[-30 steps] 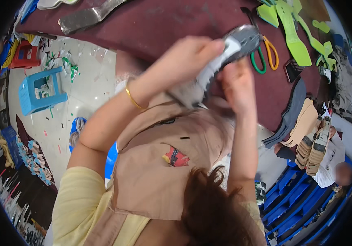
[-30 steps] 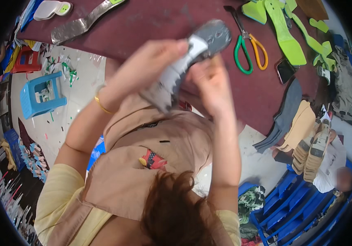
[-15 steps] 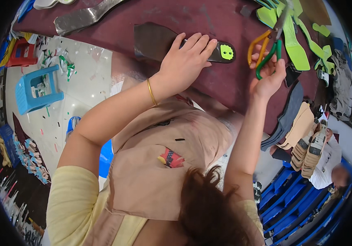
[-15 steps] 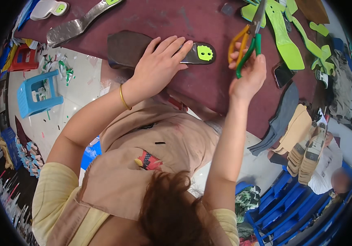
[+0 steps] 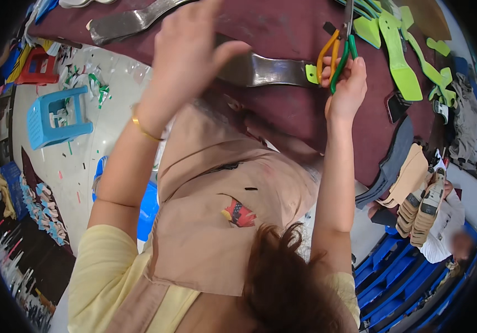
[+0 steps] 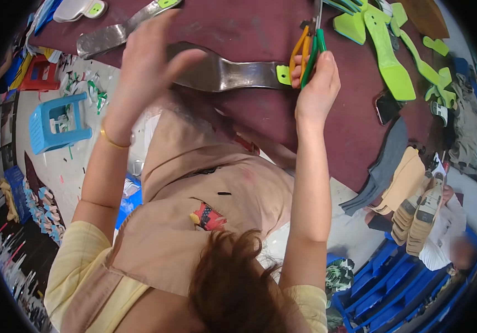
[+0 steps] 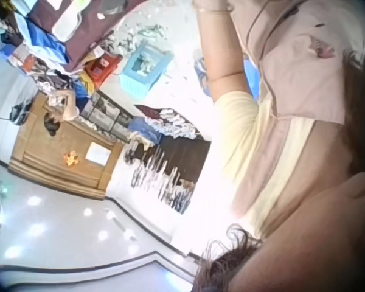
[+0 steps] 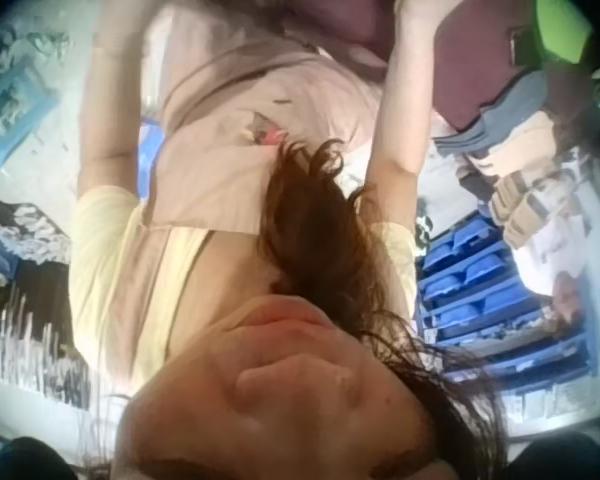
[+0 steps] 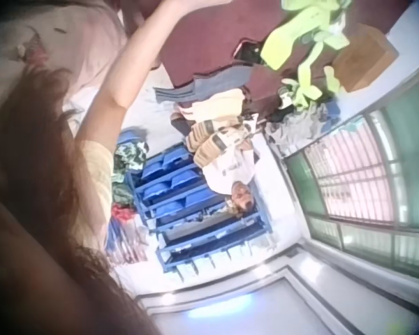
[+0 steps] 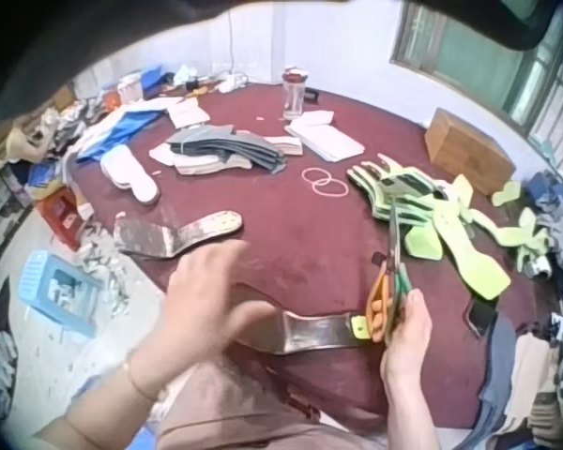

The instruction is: The recorder is assembling shoe soles by applying adhesive and trimming components.

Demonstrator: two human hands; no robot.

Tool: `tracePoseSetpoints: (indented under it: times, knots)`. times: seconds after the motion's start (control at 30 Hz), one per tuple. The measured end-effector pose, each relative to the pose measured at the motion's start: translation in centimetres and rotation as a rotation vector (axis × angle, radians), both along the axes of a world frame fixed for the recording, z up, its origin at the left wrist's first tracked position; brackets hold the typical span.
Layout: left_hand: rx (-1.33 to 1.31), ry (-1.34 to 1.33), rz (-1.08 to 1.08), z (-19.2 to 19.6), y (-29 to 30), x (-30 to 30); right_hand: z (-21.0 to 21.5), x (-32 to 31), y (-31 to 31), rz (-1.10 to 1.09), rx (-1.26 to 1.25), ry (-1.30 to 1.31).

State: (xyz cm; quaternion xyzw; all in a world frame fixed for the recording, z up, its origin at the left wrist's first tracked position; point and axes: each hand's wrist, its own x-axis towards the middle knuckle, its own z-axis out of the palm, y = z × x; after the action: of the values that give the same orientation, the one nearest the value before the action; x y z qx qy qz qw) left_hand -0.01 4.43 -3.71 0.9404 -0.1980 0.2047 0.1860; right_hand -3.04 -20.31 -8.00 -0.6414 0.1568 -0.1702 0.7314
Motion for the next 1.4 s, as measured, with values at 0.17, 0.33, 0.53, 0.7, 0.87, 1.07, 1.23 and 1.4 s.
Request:
tracePoseSetpoints:
  times: [0.17, 0.33, 0.53, 0.7, 0.87, 1.07, 1.23, 1.4]
  knots:
    - [-0.577, 0.715, -0.012, -3.4, 3.0, 1.1, -0.8, 0.2, 9.2, 0.083, 0.521, -0.084]
    - [-0.594, 0.626, 0.014, -3.8, 2.5, 0.6, -1.9, -0.1, 8.8, 0.159, 0.086, -0.094]
    - [-0.647, 0.750, 0.120, -3.7, 1.9, -0.4, 1.1, -0.9, 7.3, 0.092, 0.276, -0.221]
    - [-0.764, 0.564, 0.098, -7.0, 1.8, -1.6, -1.3, -2.8, 10.7, 0.221, 0.478, -0.150]
    - [-0.965, 0.742, 0.150, -7.5, 2.3, -3.4, -1.4, -2.3, 9.3, 0.190, 0.193, -0.198]
    - [-1.094, 0.793, 0.184, -6.9, 2.2, -3.5, -0.3, -4.5, 7.1, 0.075, 0.036, -0.310]
    - [-1.123, 0.727, 0.158, -7.1, 1.9, -3.6, -2.5, -4.7, 0.5, -0.215, -0.605, -0.080]
    - [-1.141, 0.787, 0.179, -6.4, 1.3, -3.7, -3.6, -4.8, -0.4, -0.424, -1.492, 0.144]
